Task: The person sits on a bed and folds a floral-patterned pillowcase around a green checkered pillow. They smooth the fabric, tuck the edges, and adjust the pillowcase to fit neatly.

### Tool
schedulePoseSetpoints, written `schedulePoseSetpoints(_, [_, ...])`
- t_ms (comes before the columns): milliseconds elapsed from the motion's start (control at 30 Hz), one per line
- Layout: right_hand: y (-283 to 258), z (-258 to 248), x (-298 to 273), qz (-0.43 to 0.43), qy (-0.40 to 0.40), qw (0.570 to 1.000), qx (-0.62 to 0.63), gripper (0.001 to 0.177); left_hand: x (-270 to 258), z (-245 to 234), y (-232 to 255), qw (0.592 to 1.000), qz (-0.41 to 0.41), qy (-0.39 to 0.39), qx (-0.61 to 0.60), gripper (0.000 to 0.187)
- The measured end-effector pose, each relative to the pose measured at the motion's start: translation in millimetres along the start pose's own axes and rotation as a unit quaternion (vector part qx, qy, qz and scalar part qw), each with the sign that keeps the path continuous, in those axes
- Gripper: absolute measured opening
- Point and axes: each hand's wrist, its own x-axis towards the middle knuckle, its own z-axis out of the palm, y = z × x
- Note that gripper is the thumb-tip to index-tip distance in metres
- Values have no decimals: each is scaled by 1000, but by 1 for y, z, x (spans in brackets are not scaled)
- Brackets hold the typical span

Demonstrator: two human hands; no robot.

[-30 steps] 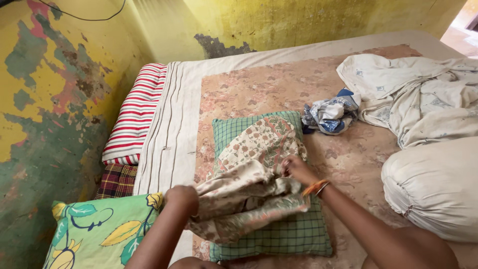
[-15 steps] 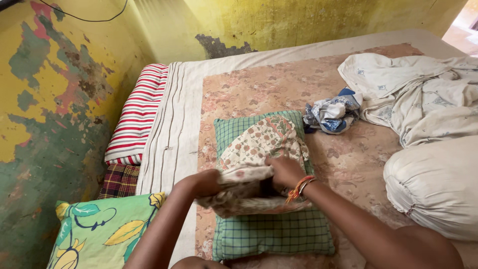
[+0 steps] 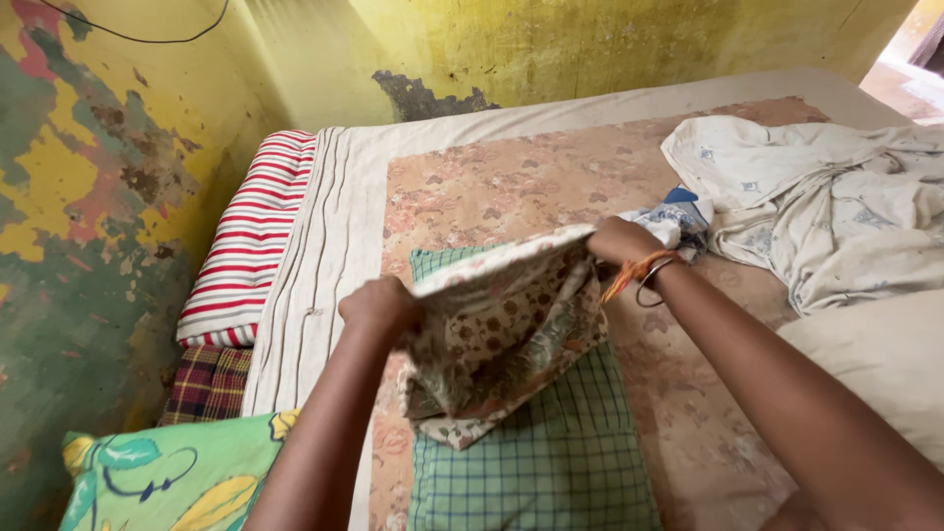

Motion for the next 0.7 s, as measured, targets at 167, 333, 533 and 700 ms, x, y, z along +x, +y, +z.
schedulePoseSetpoints(167, [-20,-28,75,108,-39,817,565,29,99,-28,28,892,36,95,-440,45])
schedulePoseSetpoints(333, [-84,-119,136,-176,96,667,717,24,171,-93,90,621,240,287,-689,78])
schedulePoseSetpoints(533, [-51,-147,161,-412,129,550,715,53,181,-86,75,652,422,517,-359,78])
schedulePoseSetpoints(700, [16,-12,193,-304,377,859,164,64,201,11,56,853,302,368,-215,95])
